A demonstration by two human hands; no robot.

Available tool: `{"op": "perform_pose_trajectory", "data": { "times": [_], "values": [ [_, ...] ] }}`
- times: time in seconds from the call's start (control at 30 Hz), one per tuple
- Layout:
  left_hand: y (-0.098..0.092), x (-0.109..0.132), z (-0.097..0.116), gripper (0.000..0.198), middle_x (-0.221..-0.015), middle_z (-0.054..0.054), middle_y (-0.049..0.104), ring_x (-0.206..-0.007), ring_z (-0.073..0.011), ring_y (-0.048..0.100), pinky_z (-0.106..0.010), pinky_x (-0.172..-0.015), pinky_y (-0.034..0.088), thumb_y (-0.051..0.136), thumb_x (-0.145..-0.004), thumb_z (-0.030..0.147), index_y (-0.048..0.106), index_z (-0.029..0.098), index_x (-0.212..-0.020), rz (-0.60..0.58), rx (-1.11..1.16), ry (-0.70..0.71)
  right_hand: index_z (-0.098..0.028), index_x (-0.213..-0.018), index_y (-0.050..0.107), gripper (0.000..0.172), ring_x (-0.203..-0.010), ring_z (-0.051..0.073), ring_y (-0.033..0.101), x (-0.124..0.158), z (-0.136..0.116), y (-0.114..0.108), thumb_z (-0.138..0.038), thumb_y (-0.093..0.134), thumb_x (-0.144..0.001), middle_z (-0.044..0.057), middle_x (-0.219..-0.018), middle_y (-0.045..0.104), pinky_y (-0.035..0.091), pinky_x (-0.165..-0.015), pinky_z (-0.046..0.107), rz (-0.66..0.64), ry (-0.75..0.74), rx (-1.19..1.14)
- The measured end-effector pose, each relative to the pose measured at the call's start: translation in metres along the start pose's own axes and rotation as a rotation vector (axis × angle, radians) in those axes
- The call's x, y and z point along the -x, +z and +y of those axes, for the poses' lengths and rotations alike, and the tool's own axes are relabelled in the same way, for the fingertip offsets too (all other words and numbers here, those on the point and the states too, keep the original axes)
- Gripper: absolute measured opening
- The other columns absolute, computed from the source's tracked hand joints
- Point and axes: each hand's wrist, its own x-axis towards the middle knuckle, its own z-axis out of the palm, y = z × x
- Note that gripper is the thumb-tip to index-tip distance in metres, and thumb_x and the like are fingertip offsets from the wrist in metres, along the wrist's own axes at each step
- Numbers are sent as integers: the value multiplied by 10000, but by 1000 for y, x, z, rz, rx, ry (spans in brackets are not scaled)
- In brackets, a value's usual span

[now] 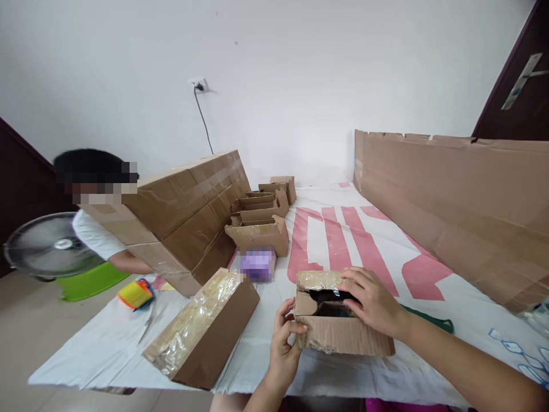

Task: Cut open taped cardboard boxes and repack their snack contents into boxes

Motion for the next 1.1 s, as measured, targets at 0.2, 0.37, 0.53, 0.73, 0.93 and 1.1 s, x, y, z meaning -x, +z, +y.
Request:
{"op": "perform_pose_trajectory", "data": {
  "times": [0.2, 0.37, 0.53, 0.73, 0.93, 1.1],
  "values": [
    [-1, 0, 2, 105, -1390, -66, 439, -1246, -248, 509, -386, -972, 451, 644, -858, 300, 680, 238, -782, -41, 16, -9, -184, -872, 631, 194, -840, 198, 600, -27, -2, 12, -130, 452, -924, 65, -874, 678, 456, -734, 320, -165, 86, 58],
    [0, -1, 1, 111, -1393, -74, 436, -1255, -256, 497, -403, -983, 440, 627, -868, 290, 680, 235, -788, -39, 14, 1, -177, -880, 620, 175, -846, 185, 602, -45, -1, 9, -144, 456, -929, 59, -884, 669, 437, -733, 292, -329, 151, 131],
    [-1, 0, 1, 116, -1401, -73, 427, -1279, -265, 478, -408, -987, 430, 626, -869, 298, 672, 233, -786, -51, 12, -16, -181, -902, 634, 166, -856, 171, 624, -51, -1, 14, -153, 472, -924, 67, -978, 658, 443, -726, 276, -394, 145, 153],
    [0, -2, 5, 184, -1382, -86, 448, -1268, -253, 483, -397, -982, 441, 598, -884, 350, 672, 222, -773, -37, -10, -25, -185, -1012, 614, 197, -910, 187, 650, -61, 2, 17, -204, 423, -968, 78, -1041, 676, 447, -744, 277, -474, 98, 181],
    [-1, -1, 5, 167, -1396, -88, 439, -1274, -257, 479, -403, -983, 444, 601, -883, 329, 670, 221, -777, -44, -21, -17, -167, -1013, 601, 211, -859, 223, 675, -82, 4, 14, -234, 406, -971, 105, -948, 718, 434, -707, 284, -524, 98, 225],
    [-2, 0, 4, 137, -1405, -84, 427, -1277, -258, 477, -405, -984, 439, 605, -883, 297, 663, 224, -782, -56, -16, -21, -152, -1056, 574, 231, -835, 226, 689, -91, 5, 18, -242, 379, -974, 125, -913, 735, 421, -679, 271, -552, 135, 240]
  ]
}}
